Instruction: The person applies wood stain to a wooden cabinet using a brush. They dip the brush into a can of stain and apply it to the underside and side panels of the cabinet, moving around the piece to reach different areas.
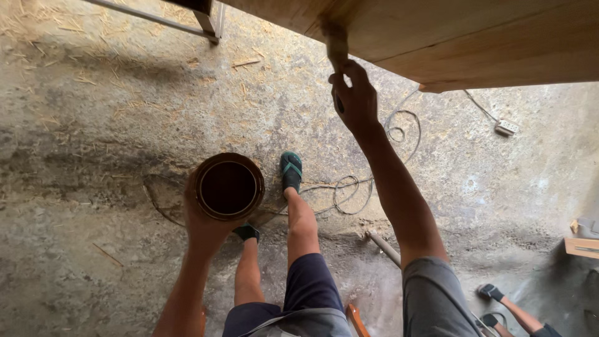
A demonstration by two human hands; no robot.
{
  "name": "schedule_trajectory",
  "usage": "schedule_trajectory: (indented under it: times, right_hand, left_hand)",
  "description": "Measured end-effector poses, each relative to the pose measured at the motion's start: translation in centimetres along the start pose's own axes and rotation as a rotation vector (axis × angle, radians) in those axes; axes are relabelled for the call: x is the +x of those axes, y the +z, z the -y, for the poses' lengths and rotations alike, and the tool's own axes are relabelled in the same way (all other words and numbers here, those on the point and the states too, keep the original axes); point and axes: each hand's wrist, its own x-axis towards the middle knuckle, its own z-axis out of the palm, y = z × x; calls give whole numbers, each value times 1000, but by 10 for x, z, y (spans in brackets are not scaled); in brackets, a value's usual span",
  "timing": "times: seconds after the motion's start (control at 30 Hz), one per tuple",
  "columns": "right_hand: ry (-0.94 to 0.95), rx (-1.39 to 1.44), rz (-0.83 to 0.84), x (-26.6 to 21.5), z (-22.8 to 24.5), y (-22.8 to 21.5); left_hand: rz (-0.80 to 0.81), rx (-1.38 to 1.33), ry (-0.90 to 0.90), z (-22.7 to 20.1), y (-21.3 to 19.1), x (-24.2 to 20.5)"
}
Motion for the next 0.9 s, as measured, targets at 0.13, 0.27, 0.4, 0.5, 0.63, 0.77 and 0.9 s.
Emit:
schedule_trajectory:
  times: [0.13, 0.27, 0.4, 0.5, 0.63, 0.77, 0.9]
  right_hand:
    - [-2, -4, -77, -9, -15, -1]
    - [-82, -71, -318, -23, -20, -24]
    - [-85, 28, -150, -27, -23, 18]
    - [-96, 5, -2, -31, -32, 63]
    - [-40, 83, -14, -49, -47, 83]
    - [-17, 98, -111, -63, -46, 74]
    - [32, 100, -57, -52, -46, 35]
  left_hand:
    - [-1, 44, 43, 8, 3, 10]
    - [-34, 69, 45, 6, 7, 16]
    - [-36, 10, -10, 1, 9, 26]
    - [-36, 73, -16, -2, 10, 26]
    - [-14, 87, 1, 5, 9, 24]
    - [-23, 57, -103, 5, 14, 19]
    - [-9, -31, -80, -1, 25, 26]
